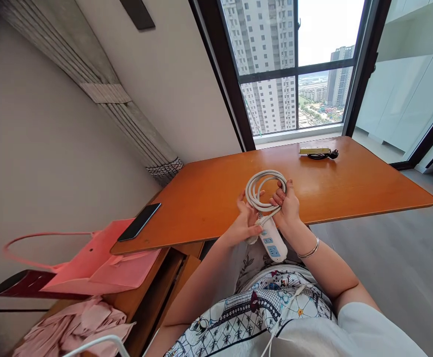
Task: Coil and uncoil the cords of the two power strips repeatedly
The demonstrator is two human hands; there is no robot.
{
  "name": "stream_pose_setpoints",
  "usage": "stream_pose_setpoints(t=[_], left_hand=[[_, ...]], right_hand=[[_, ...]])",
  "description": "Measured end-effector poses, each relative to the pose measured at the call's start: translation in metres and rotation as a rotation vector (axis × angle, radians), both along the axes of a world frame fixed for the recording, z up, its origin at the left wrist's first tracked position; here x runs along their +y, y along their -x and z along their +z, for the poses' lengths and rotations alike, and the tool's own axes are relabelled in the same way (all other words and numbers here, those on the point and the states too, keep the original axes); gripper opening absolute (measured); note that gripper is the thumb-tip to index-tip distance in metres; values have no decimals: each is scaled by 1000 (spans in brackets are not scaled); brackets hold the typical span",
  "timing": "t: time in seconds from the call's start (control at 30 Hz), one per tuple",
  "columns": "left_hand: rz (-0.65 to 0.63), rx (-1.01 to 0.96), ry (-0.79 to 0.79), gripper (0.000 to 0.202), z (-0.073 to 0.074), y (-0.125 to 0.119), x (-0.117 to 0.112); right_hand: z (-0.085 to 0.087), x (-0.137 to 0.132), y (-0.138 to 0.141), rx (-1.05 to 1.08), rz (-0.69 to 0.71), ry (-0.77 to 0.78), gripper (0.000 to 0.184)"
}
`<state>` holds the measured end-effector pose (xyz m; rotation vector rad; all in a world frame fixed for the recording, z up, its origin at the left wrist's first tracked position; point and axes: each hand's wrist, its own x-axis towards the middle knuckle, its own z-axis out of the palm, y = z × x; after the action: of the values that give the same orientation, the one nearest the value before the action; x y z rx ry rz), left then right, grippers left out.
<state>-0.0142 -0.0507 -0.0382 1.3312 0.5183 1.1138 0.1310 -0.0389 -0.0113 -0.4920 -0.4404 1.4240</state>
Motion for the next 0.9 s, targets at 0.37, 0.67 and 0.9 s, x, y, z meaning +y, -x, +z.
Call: stream_pose_setpoints(t=[0.37,0.67,0.9], left_hand=[[94,360,-151,119,5,0,-2],[253,533,-176,117,4,9,7],[136,487,-156,130,1,6,7]], right_hand=[[3,-5,-11,-73,17,-51,42],[-9,5,-29,-106,272,-90,41],[-20,16,-35,-67,401,-40,36]])
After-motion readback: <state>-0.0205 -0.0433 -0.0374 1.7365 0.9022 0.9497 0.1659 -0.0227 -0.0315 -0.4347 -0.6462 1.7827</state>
